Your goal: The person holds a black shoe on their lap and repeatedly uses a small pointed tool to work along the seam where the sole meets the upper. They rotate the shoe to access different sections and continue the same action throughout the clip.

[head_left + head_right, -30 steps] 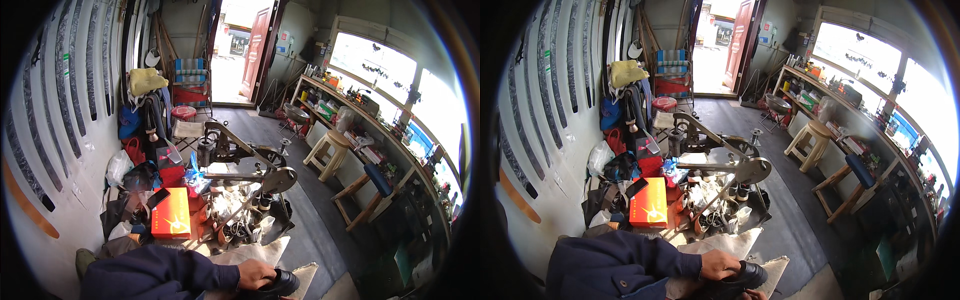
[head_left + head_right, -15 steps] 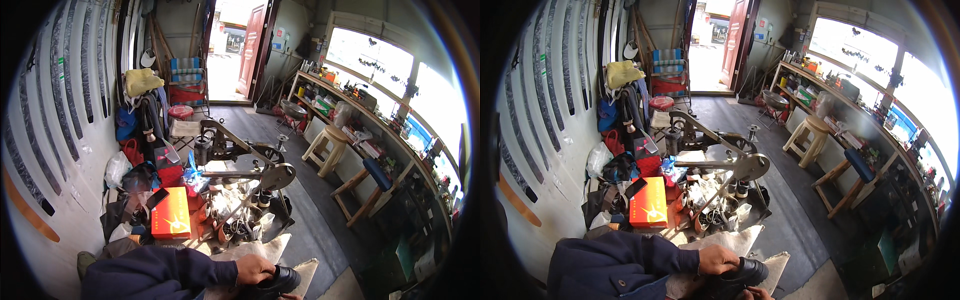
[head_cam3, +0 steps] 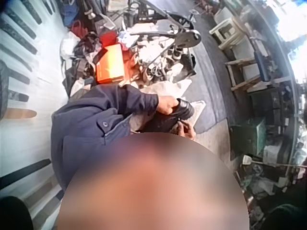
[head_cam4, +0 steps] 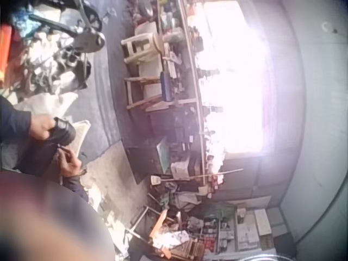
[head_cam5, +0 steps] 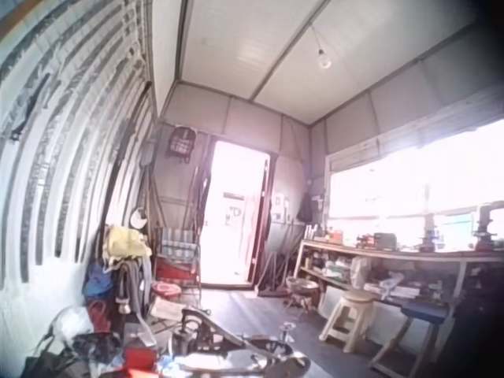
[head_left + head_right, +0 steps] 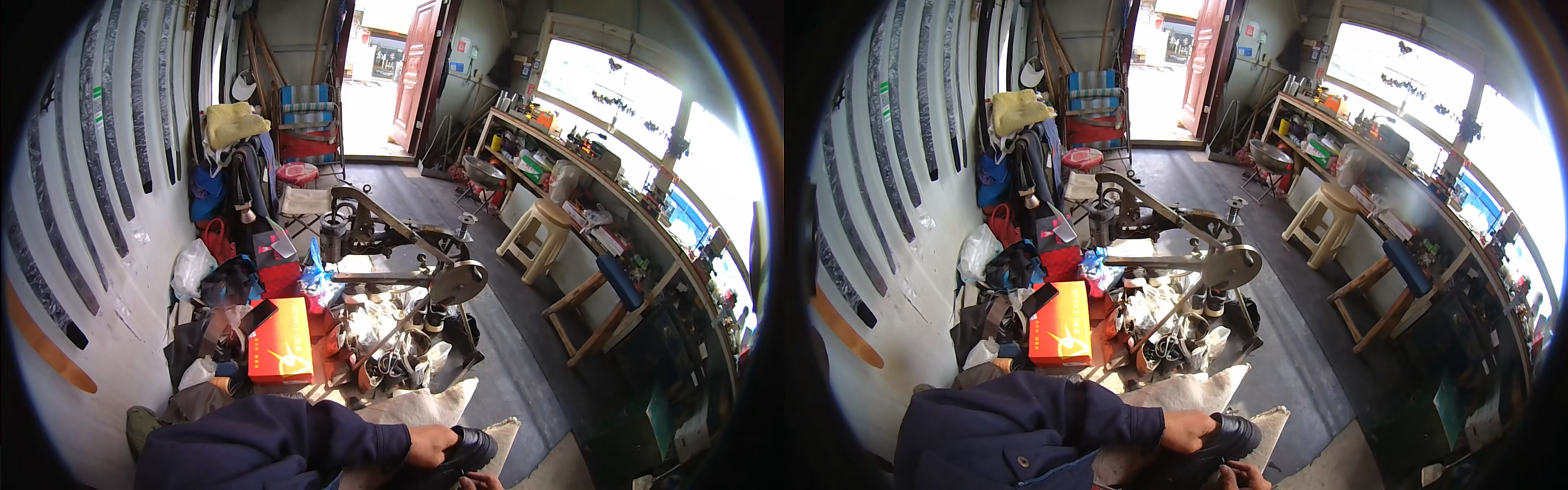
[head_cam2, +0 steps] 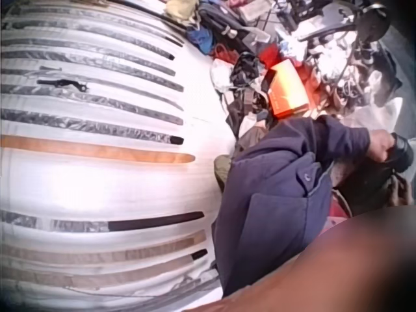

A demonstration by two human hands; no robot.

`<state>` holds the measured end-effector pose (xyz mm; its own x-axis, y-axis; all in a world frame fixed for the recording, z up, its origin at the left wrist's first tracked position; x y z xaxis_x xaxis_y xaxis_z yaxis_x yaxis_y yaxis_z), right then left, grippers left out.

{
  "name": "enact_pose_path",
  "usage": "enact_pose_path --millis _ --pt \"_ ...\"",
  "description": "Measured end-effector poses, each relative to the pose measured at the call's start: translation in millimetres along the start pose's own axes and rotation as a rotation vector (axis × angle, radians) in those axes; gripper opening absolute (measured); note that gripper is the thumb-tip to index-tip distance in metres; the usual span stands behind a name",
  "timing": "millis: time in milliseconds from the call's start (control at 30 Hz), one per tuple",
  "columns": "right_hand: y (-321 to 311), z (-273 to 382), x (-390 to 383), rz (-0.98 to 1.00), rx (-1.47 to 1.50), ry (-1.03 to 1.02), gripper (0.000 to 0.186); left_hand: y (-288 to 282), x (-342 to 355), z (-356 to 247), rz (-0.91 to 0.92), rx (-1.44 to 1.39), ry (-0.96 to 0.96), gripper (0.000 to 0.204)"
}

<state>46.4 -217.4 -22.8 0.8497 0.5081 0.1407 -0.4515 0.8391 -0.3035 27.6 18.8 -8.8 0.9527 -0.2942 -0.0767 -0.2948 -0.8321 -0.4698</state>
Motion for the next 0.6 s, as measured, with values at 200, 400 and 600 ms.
enact_pose_path --millis 200,400,600 --pt "-0.8 -7.7 -2.2 -0.014 -0.115 -0.011 0.015 6.1 -9.7 12.2 -0.119 -0.072 0.177 0.019" --pt "0.2 4.0 1.5 0.013 -0.305 -0.023 0.015 12.2 -33.9 11.0 -0.156 -0.139 0.206 0.025" --pt "6.3 12.5 10.7 0.029 -0.498 -0.039 0.021 13.9 -37.5 2.3 -0.227 0.000 0.261 0.037"
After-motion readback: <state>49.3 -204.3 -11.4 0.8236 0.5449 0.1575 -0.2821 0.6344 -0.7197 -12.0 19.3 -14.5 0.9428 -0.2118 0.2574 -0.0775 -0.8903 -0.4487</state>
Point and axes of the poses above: each hand's wrist, its own x-axis towards the middle knuckle, its own y-axis out of the palm, z = x × y, the point moved 1 cm from there along x, towards the middle knuckle, and after that the axes turned 1 degree about z, right-handed, at the moved point
